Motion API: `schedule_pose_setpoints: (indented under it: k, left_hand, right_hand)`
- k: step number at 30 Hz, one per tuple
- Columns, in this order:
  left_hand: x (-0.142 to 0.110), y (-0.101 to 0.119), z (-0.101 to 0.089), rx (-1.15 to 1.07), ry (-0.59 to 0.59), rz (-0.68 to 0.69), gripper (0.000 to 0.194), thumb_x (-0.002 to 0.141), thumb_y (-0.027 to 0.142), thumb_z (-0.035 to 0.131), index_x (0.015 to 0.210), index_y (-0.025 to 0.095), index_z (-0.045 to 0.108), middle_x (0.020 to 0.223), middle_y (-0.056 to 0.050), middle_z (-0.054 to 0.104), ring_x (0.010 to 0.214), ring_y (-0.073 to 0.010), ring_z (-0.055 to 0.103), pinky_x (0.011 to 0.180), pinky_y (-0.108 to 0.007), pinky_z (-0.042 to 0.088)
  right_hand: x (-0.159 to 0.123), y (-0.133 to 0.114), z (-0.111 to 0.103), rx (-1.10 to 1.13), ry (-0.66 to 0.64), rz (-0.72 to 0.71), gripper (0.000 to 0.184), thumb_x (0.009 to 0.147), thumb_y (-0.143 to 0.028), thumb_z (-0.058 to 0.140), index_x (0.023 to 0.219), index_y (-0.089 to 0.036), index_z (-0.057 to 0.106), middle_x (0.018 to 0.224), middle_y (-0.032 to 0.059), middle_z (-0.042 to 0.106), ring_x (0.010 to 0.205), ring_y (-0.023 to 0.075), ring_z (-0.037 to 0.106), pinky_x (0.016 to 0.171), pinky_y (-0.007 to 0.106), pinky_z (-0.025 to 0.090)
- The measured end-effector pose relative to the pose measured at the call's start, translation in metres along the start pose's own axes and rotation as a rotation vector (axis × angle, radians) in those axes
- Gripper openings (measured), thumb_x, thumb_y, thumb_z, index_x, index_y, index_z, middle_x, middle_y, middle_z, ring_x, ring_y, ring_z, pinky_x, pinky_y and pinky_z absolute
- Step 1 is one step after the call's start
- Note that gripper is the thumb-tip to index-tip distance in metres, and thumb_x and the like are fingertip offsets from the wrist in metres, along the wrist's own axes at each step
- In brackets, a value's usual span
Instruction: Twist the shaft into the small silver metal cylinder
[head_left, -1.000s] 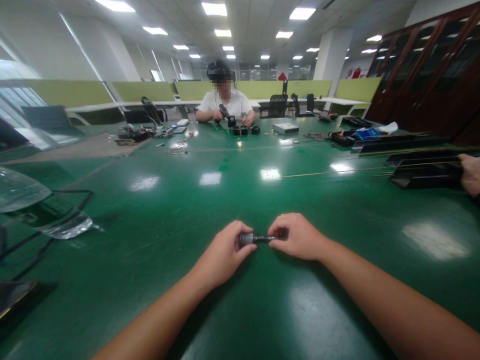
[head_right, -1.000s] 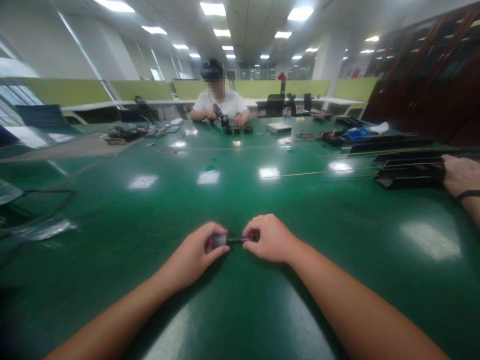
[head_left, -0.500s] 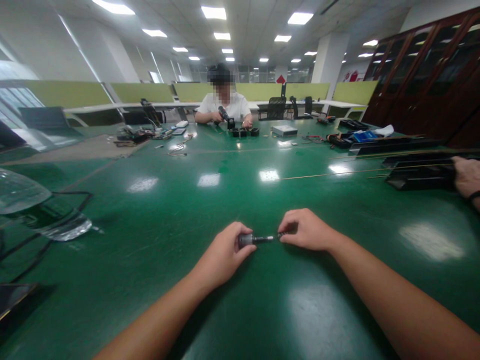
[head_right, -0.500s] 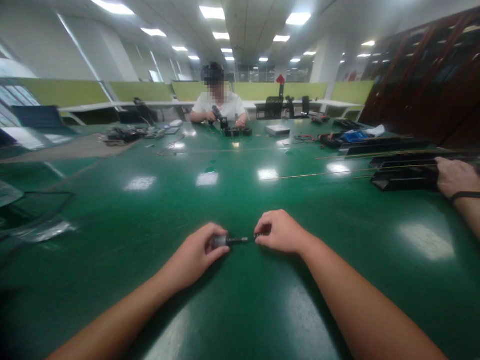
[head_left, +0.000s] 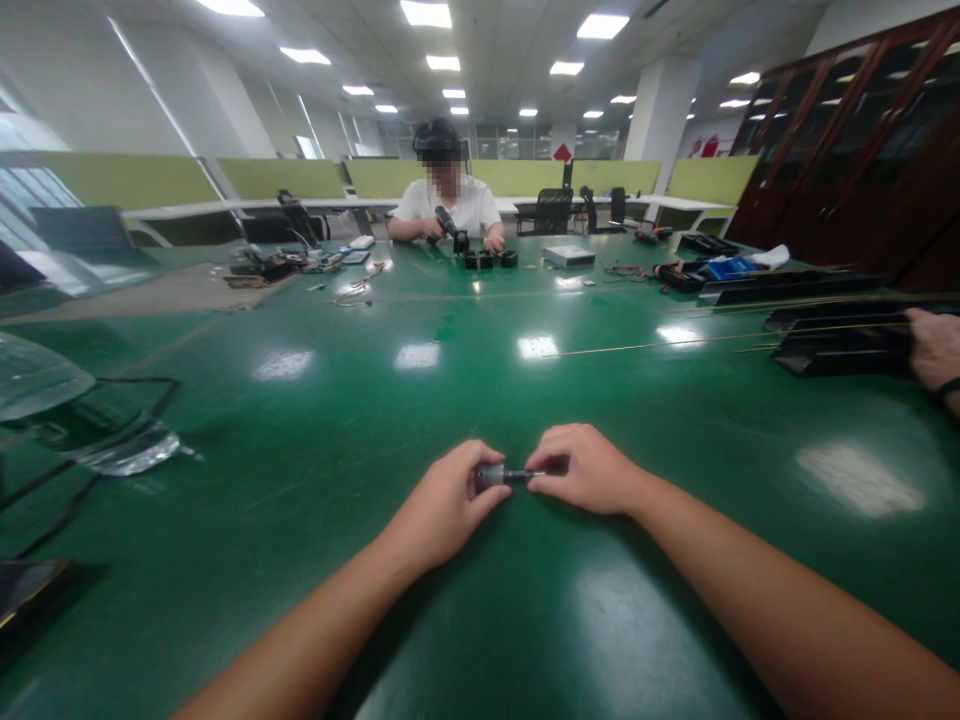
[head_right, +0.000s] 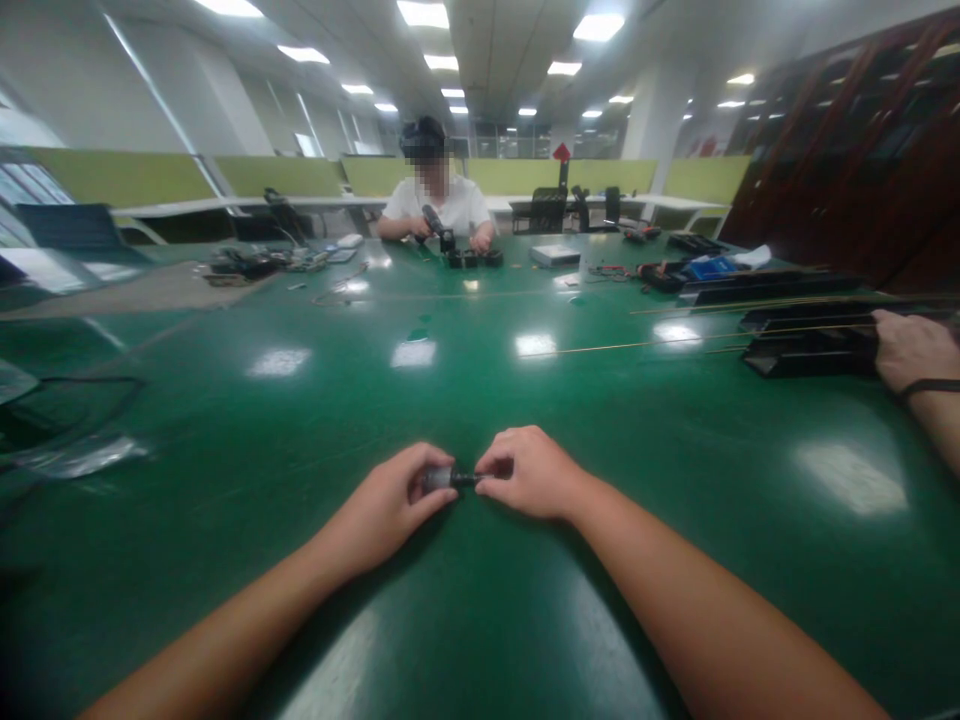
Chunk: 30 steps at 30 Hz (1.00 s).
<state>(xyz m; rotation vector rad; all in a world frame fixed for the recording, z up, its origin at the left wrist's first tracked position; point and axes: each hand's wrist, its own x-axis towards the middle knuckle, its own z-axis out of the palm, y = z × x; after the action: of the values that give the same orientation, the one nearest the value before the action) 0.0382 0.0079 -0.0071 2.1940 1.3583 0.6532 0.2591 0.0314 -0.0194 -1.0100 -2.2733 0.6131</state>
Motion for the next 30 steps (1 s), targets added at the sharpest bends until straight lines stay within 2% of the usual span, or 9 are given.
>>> schedule_pose_setpoints:
  k: [4, 7, 10, 15, 22, 30]
  left_hand:
    - [-0.002, 0.004, -0.001, -0.044, -0.038, 0.044, 0.033, 0.08, 0.025, 0.067, 0.112, 0.022, 0.056, 0.098, -0.002, 0.066, 0.083, -0.0188, 0.061, 0.076, -0.03, 0.047]
    - [-0.002, 0.004, 0.001, -0.012, -0.029, 0.061, 0.026, 0.079, 0.023, 0.067, 0.103, 0.021, 0.06, 0.098, -0.003, 0.066, 0.088, -0.0201, 0.061, 0.078, -0.031, 0.046]
    - [-0.001, 0.001, 0.002, 0.015, 0.008, 0.034, 0.02, 0.078, 0.023, 0.067, 0.097, 0.02, 0.062, 0.092, -0.003, 0.065, 0.084, -0.0204, 0.06, 0.075, -0.031, 0.046]
    - [0.0, -0.001, 0.002, -0.001, 0.005, 0.018, 0.021, 0.079, 0.024, 0.067, 0.099, 0.02, 0.063, 0.091, -0.003, 0.066, 0.081, -0.0196, 0.06, 0.074, -0.031, 0.046]
    - [0.001, 0.003, 0.002, 0.005, 0.007, 0.0, 0.018, 0.08, 0.026, 0.067, 0.097, 0.02, 0.063, 0.089, -0.002, 0.066, 0.079, -0.0195, 0.06, 0.073, -0.03, 0.045]
    - [0.0, 0.002, 0.002, 0.006, -0.006, -0.014, 0.016, 0.08, 0.024, 0.068, 0.093, 0.018, 0.062, 0.087, -0.002, 0.064, 0.078, -0.0186, 0.059, 0.07, -0.028, 0.043]
  right_hand:
    - [0.008, -0.007, 0.017, -0.047, 0.031, -0.047, 0.011, 0.081, -0.026, 0.069, 0.088, -0.02, 0.076, 0.083, 0.0041, 0.072, 0.078, 0.0157, 0.062, 0.074, 0.027, 0.043]
    - [0.008, -0.01, 0.022, -0.019, 0.047, -0.026, 0.012, 0.081, -0.026, 0.069, 0.089, -0.02, 0.075, 0.082, 0.0034, 0.072, 0.076, 0.0154, 0.063, 0.071, 0.026, 0.043]
    - [0.004, -0.01, 0.02, 0.026, 0.06, 0.041, 0.015, 0.077, -0.022, 0.069, 0.092, -0.02, 0.074, 0.079, 0.0015, 0.071, 0.071, 0.0142, 0.062, 0.066, 0.025, 0.043]
    - [0.0, -0.01, 0.017, 0.015, 0.064, 0.04, 0.018, 0.073, -0.014, 0.069, 0.09, -0.019, 0.073, 0.082, 0.0023, 0.071, 0.076, 0.0154, 0.061, 0.071, 0.027, 0.045]
    - [0.003, -0.012, 0.018, -0.02, 0.093, 0.004, 0.011, 0.078, -0.018, 0.07, 0.087, -0.021, 0.075, 0.082, 0.0029, 0.071, 0.08, 0.0164, 0.06, 0.075, 0.029, 0.044]
    - [0.003, -0.012, 0.016, -0.023, 0.064, 0.004, 0.011, 0.078, -0.02, 0.07, 0.087, -0.021, 0.076, 0.08, 0.0031, 0.07, 0.078, 0.0159, 0.06, 0.072, 0.028, 0.043]
